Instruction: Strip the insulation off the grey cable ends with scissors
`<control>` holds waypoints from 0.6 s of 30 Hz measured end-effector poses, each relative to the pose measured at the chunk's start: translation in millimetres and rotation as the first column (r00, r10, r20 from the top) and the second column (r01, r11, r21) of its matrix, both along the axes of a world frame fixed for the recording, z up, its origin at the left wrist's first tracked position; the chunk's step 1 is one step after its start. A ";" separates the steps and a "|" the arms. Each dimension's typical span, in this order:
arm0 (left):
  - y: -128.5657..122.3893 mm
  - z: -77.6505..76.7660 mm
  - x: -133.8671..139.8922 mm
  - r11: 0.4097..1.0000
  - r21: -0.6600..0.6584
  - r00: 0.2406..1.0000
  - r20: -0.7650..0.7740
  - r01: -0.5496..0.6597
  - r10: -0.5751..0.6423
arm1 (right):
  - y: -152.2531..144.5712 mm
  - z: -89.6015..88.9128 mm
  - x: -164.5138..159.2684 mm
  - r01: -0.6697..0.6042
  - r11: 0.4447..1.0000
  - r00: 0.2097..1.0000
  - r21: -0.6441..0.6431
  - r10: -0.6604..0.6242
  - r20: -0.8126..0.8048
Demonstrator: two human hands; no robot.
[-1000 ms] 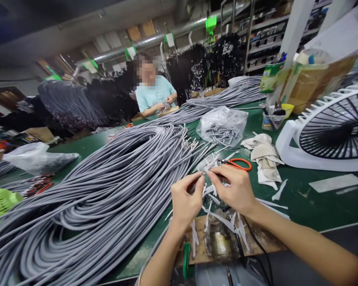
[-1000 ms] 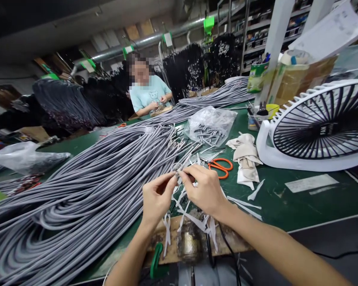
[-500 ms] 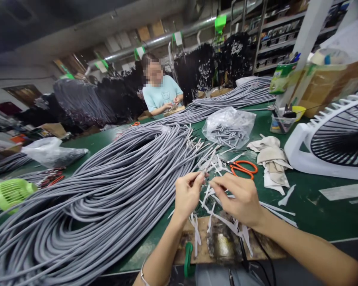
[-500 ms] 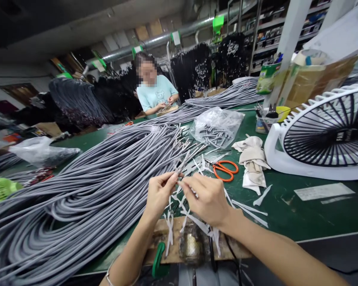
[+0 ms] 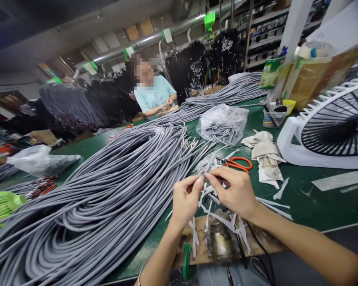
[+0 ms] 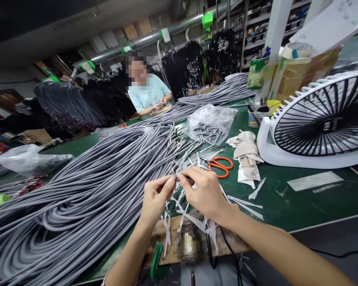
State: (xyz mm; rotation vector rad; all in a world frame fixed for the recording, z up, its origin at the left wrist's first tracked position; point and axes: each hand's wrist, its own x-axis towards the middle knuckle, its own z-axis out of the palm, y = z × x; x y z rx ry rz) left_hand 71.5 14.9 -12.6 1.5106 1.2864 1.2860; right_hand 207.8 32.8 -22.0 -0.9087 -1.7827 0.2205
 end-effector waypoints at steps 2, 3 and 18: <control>-1.5 -0.6 1.6 0.993 0.109 0.989 -0.128 -0.054 0.068 | 0.4 -0.7 -0.3 0.014 1.000 1.000 -0.005 -0.014 -0.011; -2.6 -0.5 2.7 0.986 0.148 0.980 -0.170 -0.075 0.100 | 0.8 -1.5 0.2 0.017 1.000 1.000 0.018 -0.017 -0.010; 18.8 -4.6 -15.9 0.987 -0.147 0.933 0.341 -0.066 0.113 | -6.8 -4.3 -5.3 -0.145 0.937 0.986 0.318 0.110 0.124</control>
